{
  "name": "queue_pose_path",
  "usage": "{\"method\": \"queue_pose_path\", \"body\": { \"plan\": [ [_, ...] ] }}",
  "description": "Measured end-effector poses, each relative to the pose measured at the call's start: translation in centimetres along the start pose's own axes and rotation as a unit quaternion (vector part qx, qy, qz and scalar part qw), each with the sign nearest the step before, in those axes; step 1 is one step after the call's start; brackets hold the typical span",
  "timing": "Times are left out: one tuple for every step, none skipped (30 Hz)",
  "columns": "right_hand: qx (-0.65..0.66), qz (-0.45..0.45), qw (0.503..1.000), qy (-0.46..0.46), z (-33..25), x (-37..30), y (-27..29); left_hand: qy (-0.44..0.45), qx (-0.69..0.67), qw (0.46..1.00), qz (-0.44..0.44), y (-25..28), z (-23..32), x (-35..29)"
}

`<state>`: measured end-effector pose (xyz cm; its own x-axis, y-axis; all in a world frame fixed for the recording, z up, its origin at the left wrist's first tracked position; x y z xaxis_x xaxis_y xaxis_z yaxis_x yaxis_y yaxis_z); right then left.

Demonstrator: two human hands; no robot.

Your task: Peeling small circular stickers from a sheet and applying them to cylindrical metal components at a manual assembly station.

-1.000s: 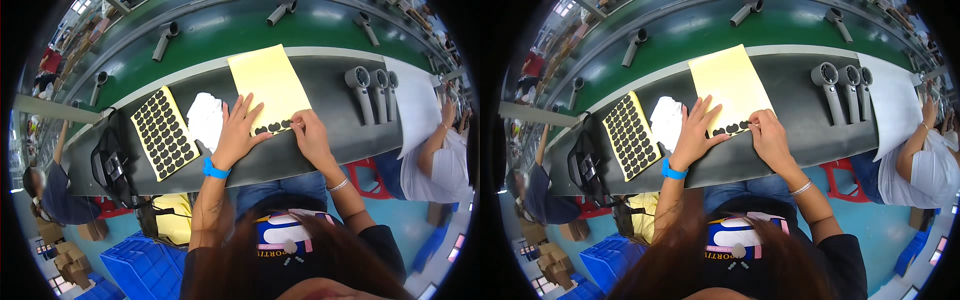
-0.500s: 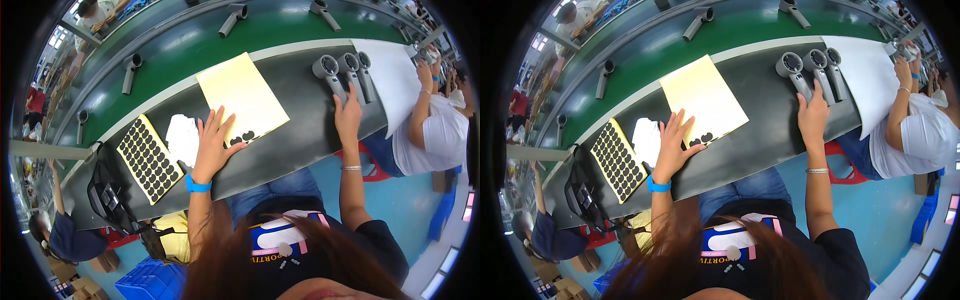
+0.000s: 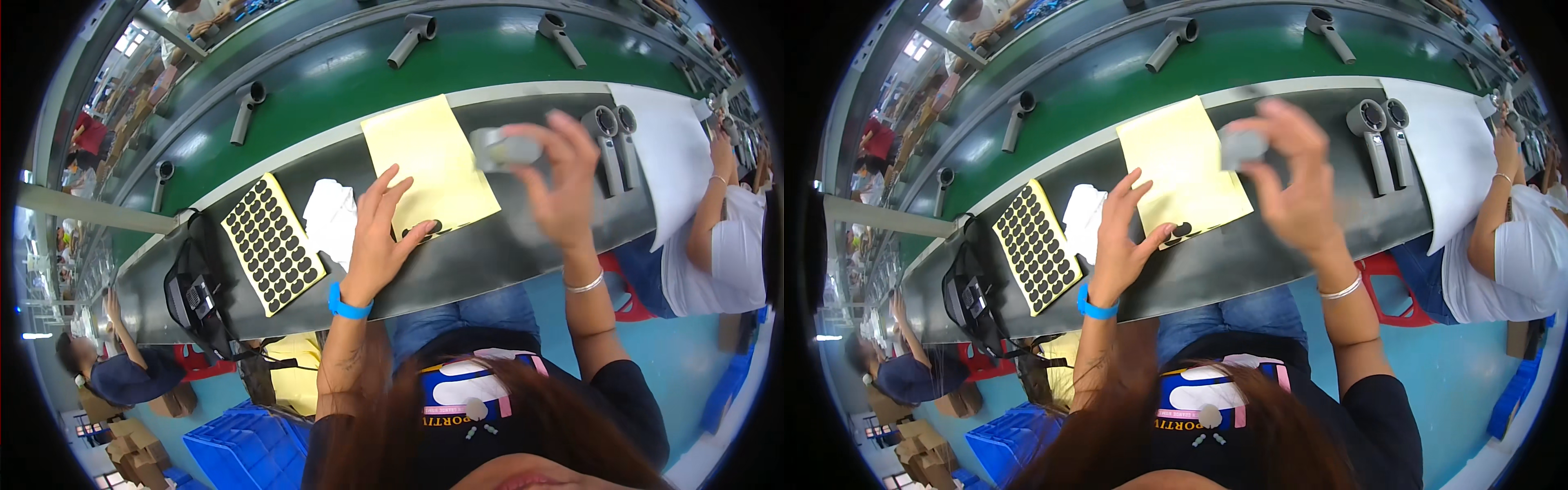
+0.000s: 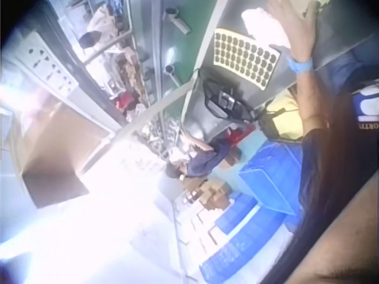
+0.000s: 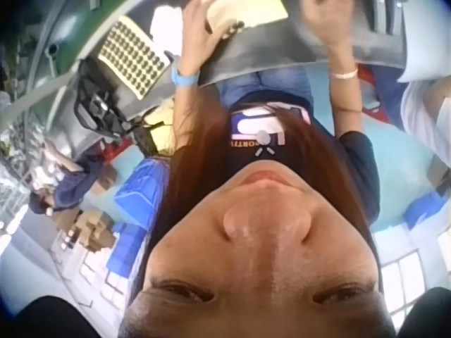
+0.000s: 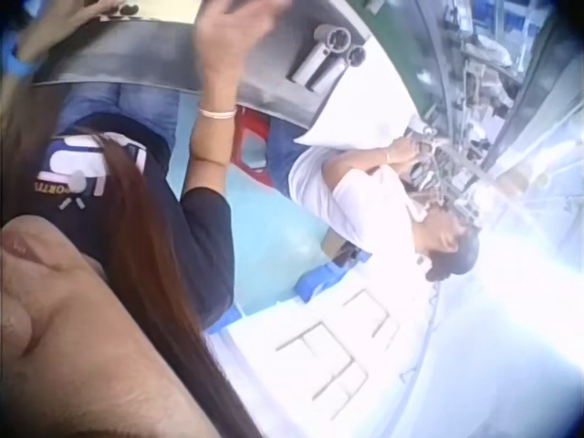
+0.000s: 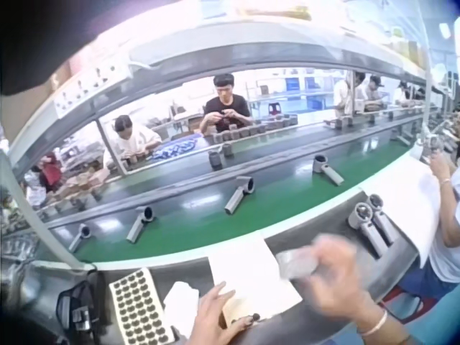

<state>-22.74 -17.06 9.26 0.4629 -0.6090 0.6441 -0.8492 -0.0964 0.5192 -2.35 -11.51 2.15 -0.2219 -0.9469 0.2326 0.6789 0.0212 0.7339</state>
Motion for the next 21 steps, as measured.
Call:
{"method": "queue_pose_path", "body": {
  "plan": [
    [-0.069, -0.057, 0.995, 0.039, -2.1, 0.3, -1.6, 0.013, -0.108, 0.994, 0.021, 0.7, 0.6, 0.1],
    [0.0, -0.079, 0.995, 0.059, -2.8, 0.1, -3.1, -0.014, -0.159, 0.987, 0.027, 0.8, 1.6, 0.3],
    [0.074, -0.102, 0.989, 0.082, -3.7, -0.1, -4.7, -0.011, -0.157, 0.987, 0.029, 0.7, 2.0, 0.2],
    [0.071, -0.133, 0.985, 0.082, -4.6, 0.3, -6.2, -0.03, -0.238, 0.97, 0.028, 0.4, 2.2, 0.3],
    [0.068, -0.164, 0.981, 0.081, -5.4, 0.4, -7.2, -0.048, -0.318, 0.946, 0.027, 0.2, 2.4, 0.3],
    [0.153, -0.187, 0.97, 0.013, -4.8, 0.7, -7.7, -0.046, -0.316, 0.947, 0.029, 0.2, 2.4, 0.2],
    [0.156, -0.187, 0.97, 0.013, -5.2, 0.7, -7.2, -0.043, -0.305, 0.95, 0.039, 0.2, 2.2, -0.1],
    [0.126, -0.156, 0.98, -0.015, -4.8, 0.7, -5.9, -0.04, -0.295, 0.953, 0.05, 0.2, 2.0, -0.3],
    [0.097, -0.127, 0.986, -0.042, -4.6, 0.6, -4.6, -0.035, -0.285, 0.956, 0.062, 0.3, 1.7, -0.8],
    [0.105, -0.096, 0.987, -0.068, -4.4, 0.3, -3.7, -0.051, -0.236, 0.968, 0.062, 0.4, 1.9, -1.0],
    [0.109, -0.099, 0.987, -0.07, -4.2, -0.4, -3.6, -0.046, -0.236, 0.969, 0.062, 0.5, 1.8, -1.2],
    [0.183, -0.106, 0.973, -0.094, -3.6, -1.0, -3.6, -0.051, -0.225, 0.972, 0.049, 0.5, 2.3, -1.2],
    [0.254, -0.113, 0.953, -0.119, -3.3, -1.5, -3.9, -0.057, -0.214, 0.974, 0.035, 0.4, 2.8, -1.2],
    [0.276, -0.09, 0.942, -0.171, -3.0, -2.1, -4.0, -0.053, -0.217, 0.974, 0.035, 0.5, 2.9, -1.3],
    [0.278, -0.092, 0.94, -0.174, -3.0, -2.3, -4.0, -0.056, -0.211, 0.975, 0.03, 0.6, 3.2, -1.3],
    [0.266, -0.126, 0.94, -0.174, -3.1, -2.5, -4.4, -0.06, -0.204, 0.977, 0.026, 0.5, 3.6, -1.4],
    [0.253, -0.159, 0.938, -0.174, -3.3, -2.7, -4.8, -0.056, -0.206, 0.977, 0.025, 0.4, 3.7, -1.4],
    [0.254, -0.16, 0.938, -0.176, -3.5, -2.7, -5.0, -0.051, -0.221, 0.974, 0.024, 0.3, 3.7, -1.4],
    [0.255, -0.133, 0.941, -0.18, -3.6, -2.7, -4.8, -0.046, -0.235, 0.971, 0.022, 0.2, 3.7, -1.4],
    [0.256, -0.106, 0.943, -0.183, -3.7, -2.7, -4.5, -0.044, -0.236, 0.971, 0.022, 0.1, 3.8, -1.5],
    [0.256, -0.106, 0.943, -0.185, -3.7, -2.7, -4.6, -0.039, -0.27, 0.962, 0.01, -0.1, 3.7, -1.5]
  ]
}}
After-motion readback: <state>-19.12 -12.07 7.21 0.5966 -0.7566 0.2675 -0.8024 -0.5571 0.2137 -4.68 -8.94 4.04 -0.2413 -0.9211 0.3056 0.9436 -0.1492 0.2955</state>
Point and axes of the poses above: each hand's wrist, its own x-axis towards the middle knuckle, its own y-axis out of the back of the hand, z = x × y, the point moved 9 cm from there along x, towards the middle knuckle, and after that the axes turned 13 degrees about -z, right-handed, at the moved point
